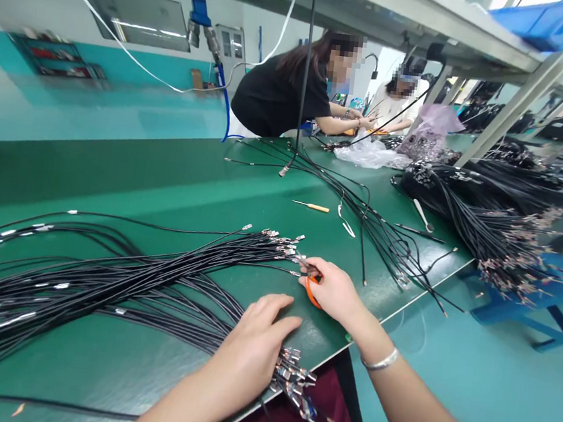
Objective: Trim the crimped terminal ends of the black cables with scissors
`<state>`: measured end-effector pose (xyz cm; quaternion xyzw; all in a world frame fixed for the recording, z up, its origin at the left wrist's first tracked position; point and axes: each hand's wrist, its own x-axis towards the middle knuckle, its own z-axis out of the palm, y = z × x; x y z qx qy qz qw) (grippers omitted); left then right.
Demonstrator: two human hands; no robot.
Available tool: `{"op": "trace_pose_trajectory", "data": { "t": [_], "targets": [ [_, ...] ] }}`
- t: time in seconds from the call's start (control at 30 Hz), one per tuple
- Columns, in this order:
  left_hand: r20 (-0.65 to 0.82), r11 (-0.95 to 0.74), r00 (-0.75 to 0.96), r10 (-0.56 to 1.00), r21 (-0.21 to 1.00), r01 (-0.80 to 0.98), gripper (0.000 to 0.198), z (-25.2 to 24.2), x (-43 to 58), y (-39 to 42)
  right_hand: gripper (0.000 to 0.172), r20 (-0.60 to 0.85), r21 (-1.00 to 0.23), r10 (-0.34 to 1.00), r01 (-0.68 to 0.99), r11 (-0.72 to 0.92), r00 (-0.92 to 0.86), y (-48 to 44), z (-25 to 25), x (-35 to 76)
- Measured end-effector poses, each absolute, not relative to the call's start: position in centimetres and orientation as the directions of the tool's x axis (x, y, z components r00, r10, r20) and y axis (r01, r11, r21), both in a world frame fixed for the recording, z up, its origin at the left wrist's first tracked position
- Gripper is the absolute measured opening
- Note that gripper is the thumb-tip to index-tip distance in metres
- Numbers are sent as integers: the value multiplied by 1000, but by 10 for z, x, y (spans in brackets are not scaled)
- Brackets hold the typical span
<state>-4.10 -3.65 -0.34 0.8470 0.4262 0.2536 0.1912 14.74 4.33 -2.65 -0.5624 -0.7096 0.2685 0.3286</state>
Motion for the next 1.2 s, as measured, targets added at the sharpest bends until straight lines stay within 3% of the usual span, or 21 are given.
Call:
{"op": "trace_pose_trajectory", "data": {
  "t": [0.07,0.1,0.2,0.27,0.33,0.53,0.6,0.77,0.93,1.2],
  "targets": [
    [265,-544,491,830,580,606,37,-1,-40,-34,26,193,-728,964,631,267,-184,51,-29,142],
    [249,-492,450,857,655,574,34,2,-40,-32,25,203,-721,959,633,282,-197,53,-29,140],
    [5,-53,188,982,966,254,15,10,-37,-19,21,221,-715,954,632,300,-203,51,-25,138],
    [-233,237,98,968,971,-26,10,13,-34,-10,21,233,-724,954,622,299,-187,42,-20,137],
    [-345,357,96,934,917,-179,16,12,-32,-4,22,248,-738,954,605,299,-170,28,-15,134],
    [-433,421,77,898,794,-439,8,8,-32,-11,14,451,-793,884,398,461,-125,-16,-14,117],
    [-443,421,79,893,761,-493,5,10,-34,-16,13,448,-831,889,323,454,-98,-26,-15,111],
    [-391,354,61,918,740,-572,10,14,-40,-26,19,179,-978,983,105,181,-34,-37,-3,105],
    [-316,277,21,948,794,-542,19,13,-41,-30,22,-73,-997,988,45,-68,-137,-37,13,109],
    [-318,323,106,942,773,-547,35,17,-43,-35,22,-151,-985,975,-61,-162,-161,-38,12,104]
  ]
}}
